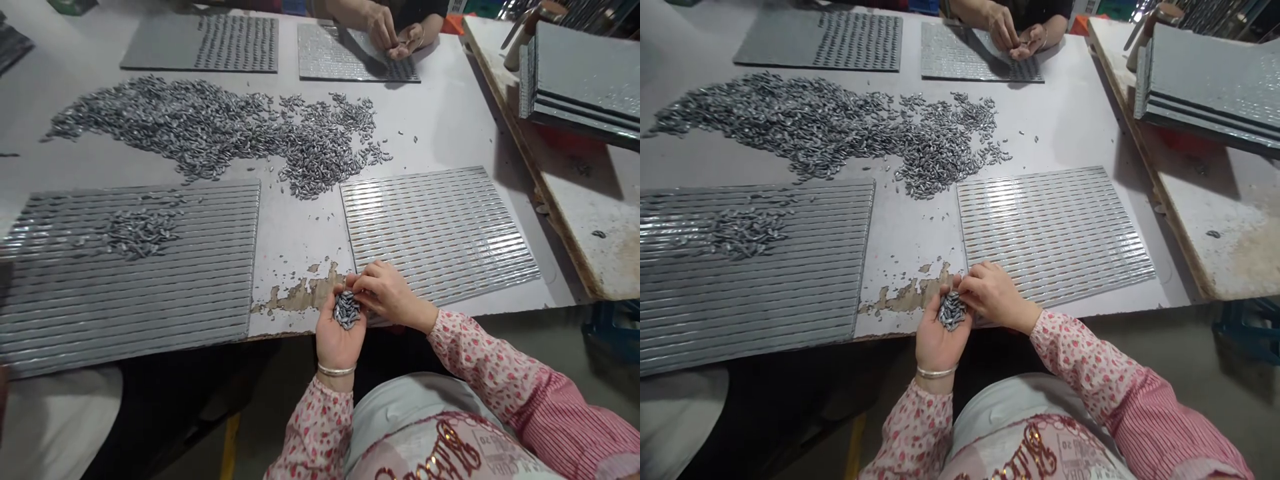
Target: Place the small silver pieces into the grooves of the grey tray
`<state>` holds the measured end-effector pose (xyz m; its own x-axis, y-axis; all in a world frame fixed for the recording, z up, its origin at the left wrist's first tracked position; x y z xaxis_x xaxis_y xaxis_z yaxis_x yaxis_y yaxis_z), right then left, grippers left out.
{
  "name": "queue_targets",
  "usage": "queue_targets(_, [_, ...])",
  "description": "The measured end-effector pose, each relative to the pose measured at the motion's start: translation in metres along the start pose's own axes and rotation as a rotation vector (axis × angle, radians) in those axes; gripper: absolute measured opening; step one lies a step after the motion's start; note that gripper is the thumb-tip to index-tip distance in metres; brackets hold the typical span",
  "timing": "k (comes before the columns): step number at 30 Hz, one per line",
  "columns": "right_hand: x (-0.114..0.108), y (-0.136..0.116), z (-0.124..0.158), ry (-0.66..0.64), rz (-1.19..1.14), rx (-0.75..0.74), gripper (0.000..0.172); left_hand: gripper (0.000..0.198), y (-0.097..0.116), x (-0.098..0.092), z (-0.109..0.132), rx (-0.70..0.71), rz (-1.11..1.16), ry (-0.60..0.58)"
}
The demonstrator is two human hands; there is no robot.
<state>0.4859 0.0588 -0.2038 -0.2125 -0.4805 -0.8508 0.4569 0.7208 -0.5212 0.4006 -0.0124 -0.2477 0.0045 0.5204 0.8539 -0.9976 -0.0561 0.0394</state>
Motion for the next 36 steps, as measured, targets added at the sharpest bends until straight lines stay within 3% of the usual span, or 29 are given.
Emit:
queue_targets(3, [0.003,0.002,0.001,0.022,-0.022,-0.025,0.016,0.036,-0.001,0.001,0.001,0.002,0.007,0.014])
queue_targets(6, [-0.001,0.011,0.007,0.057,-0.186,-0.012,0.012,0.034,0.000,0.000,0.001,0.014,0.004,0.026])
queue_targets(10, [-0.006,0.035,0.015,0.149,-0.438,0.129,0.007,0.031,0.006,-0.002,-0.001,0.015,-0.004,0.027])
queue_targets(14, [-0.007,0.046,0.013,0.132,-0.354,0.165,0.004,0.026,0.009,0.001,-0.002,-0.038,0.023,-0.073])
queue_targets(25, [0.008,0.040,0.003,0.065,-0.123,0.087,0.007,0.023,0.008,-0.003,-0.004,-0.050,-0.021,-0.070])
queue_targets(31, [0.005,0.046,0.003,0.025,-0.112,0.050,0.004,0.024,0.008,-0.004,-0.003,-0.055,-0.018,-0.032])
queue_targets(36, [0.006,0.047,0.000,0.031,-0.086,0.105,0.006,0.028,0.008,-0.005,-0.001,-0.028,-0.044,0.054])
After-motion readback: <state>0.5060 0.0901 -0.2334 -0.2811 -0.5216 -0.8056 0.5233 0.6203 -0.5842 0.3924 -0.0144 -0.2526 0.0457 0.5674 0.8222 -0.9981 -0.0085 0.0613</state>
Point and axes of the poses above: each hand's wrist, its own z-axis away from the middle knuckle, its own x-axis out of the palm, y = z × x, the point moved 4 cm from there along -z, towards the middle knuckle, and after that the axes turned 14 degrees about -y, right-handed, at the moved point
